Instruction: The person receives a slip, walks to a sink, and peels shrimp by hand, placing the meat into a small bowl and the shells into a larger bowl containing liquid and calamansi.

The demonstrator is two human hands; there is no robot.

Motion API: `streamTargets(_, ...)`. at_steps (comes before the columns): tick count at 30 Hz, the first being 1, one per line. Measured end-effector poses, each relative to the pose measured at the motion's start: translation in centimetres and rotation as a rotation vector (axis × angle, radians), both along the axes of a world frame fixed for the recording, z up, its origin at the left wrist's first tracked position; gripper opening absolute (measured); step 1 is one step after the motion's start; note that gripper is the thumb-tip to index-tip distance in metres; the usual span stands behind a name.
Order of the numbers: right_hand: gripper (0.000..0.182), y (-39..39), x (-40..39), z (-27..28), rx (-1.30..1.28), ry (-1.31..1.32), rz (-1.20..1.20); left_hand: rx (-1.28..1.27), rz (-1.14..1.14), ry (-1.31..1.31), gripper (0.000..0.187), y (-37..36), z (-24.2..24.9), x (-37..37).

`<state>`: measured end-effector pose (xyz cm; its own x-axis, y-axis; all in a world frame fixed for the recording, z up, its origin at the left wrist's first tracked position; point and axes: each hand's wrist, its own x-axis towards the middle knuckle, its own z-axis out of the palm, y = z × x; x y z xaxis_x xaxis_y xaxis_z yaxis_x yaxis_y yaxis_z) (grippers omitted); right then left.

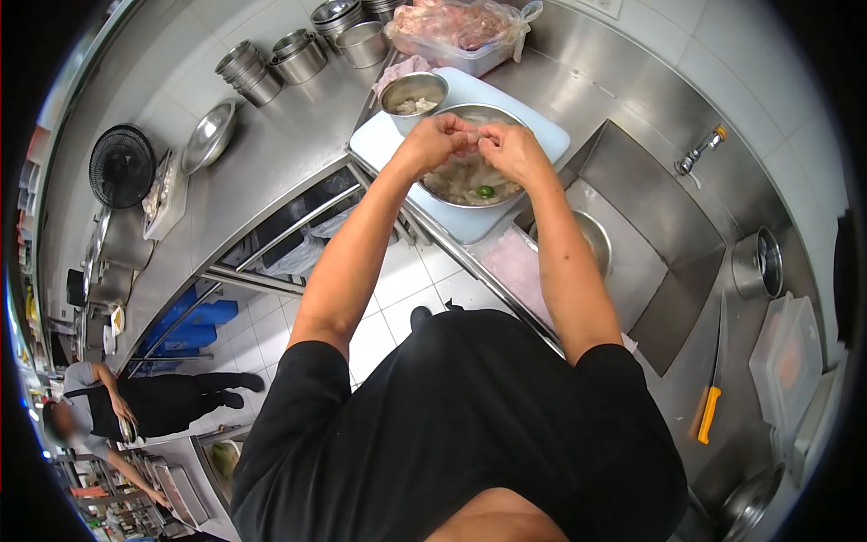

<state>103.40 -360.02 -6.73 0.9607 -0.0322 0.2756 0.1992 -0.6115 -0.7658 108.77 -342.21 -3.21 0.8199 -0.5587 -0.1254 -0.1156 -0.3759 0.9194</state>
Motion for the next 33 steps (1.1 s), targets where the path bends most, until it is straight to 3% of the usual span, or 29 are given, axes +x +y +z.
streamTargets(4,0.03,-0.4,-0.9,1.2,0.158,0.116,0.047,-0.034,-0.023,-0.009,0.023,-0.2,-0.2,-0.2)
streamTargets(8,0.03,-1.2,-1.2,0.9,0.39,0.184,0.116,-0.4,-0.07,0.266,0.027,0.4,-1.7,0.0)
streamTargets(11,0.029,-0.9,0.0,-1.3,0.475,0.012,0.096,-0.673,-0.004,0.443,0.033,0.0,-2.9,-0.7)
streamTargets(14,0.035,-0.1,-0.3,-0.6,0.307,-0.225,0.137,-0.806,0.132,0.507,0.042,-1.0,-4.0,-1.5)
streamTargets(17,0.031,-0.1,-0.4,-0.3,0.114,-0.197,-0.018,-0.676,0.038,0.44,0.056,-0.9,-2.6,-2.7)
streamTargets(19,0.023,-0.3,-0.5,0.1,0.035,-0.182,-0.051,-0.393,-0.105,-0.147,0.053,0.1,-3.0,-1.5)
streamTargets(21,0.021,-0.5,0.4,-0.9,-0.006,-0.278,-0.043,-0.155,-0.018,-0.23,0.051,-0.5,-2.9,-0.9)
streamTargets(22,0.02,-0.6,0.3,-0.8,-0.033,-0.324,-0.048,-0.026,0.037,-0.464,0.046,-0.5,-3.0,-0.5)
streamTargets(27,0.028,-0.1,-0.8,-0.5,0.083,-0.211,0.031,-0.339,0.098,-0.056,0.024,-1.0,-0.5,-1.0)
streamTargets(29,0.03,-0.2,-1.4,0.3,0.148,-0.059,0.108,-0.37,0.059,0.056,0.023,-1.2,0.1,-0.9)
streamTargets(33,0.03,-0.6,-2.0,1.5,0.088,-0.118,0.091,-0.457,0.065,0.211,0.023,-2.1,-0.1,0.0)
